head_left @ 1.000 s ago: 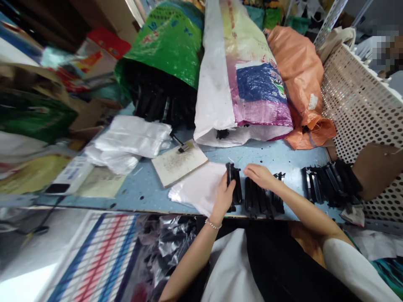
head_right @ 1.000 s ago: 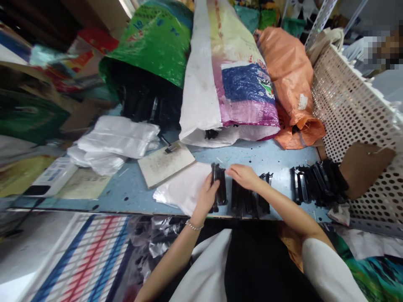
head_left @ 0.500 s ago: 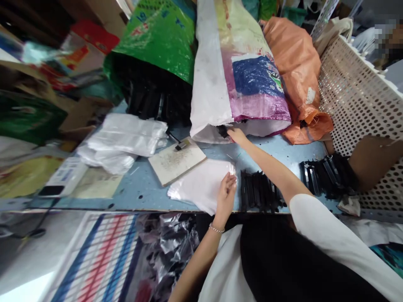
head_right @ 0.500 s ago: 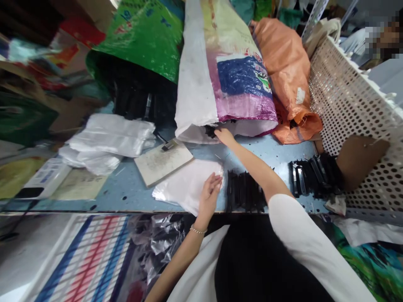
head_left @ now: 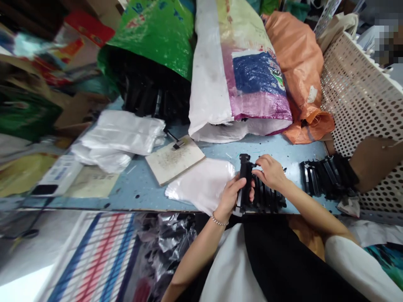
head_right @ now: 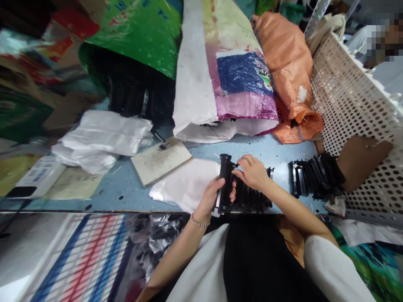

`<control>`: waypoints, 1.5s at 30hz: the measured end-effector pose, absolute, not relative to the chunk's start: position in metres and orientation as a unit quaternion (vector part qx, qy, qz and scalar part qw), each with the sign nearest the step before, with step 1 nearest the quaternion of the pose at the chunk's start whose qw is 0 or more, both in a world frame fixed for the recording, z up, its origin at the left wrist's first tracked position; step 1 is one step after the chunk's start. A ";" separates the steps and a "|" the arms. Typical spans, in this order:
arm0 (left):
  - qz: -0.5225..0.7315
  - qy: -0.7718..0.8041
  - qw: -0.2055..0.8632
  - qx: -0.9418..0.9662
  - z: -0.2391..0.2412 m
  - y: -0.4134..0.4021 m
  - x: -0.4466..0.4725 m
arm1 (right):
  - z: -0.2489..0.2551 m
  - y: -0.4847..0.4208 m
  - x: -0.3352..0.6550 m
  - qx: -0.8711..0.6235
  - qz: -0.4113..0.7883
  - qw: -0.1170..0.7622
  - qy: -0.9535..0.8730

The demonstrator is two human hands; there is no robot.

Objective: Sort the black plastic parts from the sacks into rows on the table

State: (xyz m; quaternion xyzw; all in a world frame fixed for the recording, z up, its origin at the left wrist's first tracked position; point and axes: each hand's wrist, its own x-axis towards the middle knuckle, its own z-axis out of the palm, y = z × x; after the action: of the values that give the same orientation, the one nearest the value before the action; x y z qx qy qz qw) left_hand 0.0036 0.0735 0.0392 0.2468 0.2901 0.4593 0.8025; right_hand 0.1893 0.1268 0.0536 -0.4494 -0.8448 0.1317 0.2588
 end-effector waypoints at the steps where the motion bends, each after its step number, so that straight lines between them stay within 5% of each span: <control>1: 0.453 0.294 0.803 0.252 0.042 0.070 0.005 | 0.053 0.135 0.189 -0.430 0.114 0.248 -0.861; 10: 0.492 0.396 0.738 0.237 0.038 0.078 -0.003 | 0.049 0.134 0.163 -0.452 0.333 0.234 -0.793; 16: 0.513 0.451 0.692 0.233 0.022 0.083 -0.009 | 0.043 0.075 0.173 -0.364 0.201 0.158 -0.896; 22: 0.443 0.533 0.649 0.313 -0.009 0.066 -0.021 | 0.005 0.028 0.242 -0.665 0.101 0.122 -0.730; 27: 0.501 0.506 0.636 0.298 -0.027 0.071 0.011 | -0.035 0.052 0.267 -0.694 0.120 0.132 -0.697; 31: 0.532 0.442 0.701 0.176 -0.021 0.084 0.019 | -0.009 0.083 0.262 -0.689 0.132 0.186 -0.688; 38: 0.607 0.387 0.670 0.182 0.014 0.053 0.007 | 0.031 0.036 0.171 -0.493 0.554 0.249 -0.623; 45: 0.609 0.430 0.618 0.249 0.015 0.040 0.003 | 0.003 0.030 0.142 -0.501 0.619 0.281 -0.536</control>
State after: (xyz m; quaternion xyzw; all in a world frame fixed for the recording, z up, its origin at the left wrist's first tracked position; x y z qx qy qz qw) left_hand 0.0030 0.0404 0.0153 0.2494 0.4298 0.6094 0.6179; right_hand 0.1424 0.0300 0.0033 -0.5008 -0.5359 0.6190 0.2807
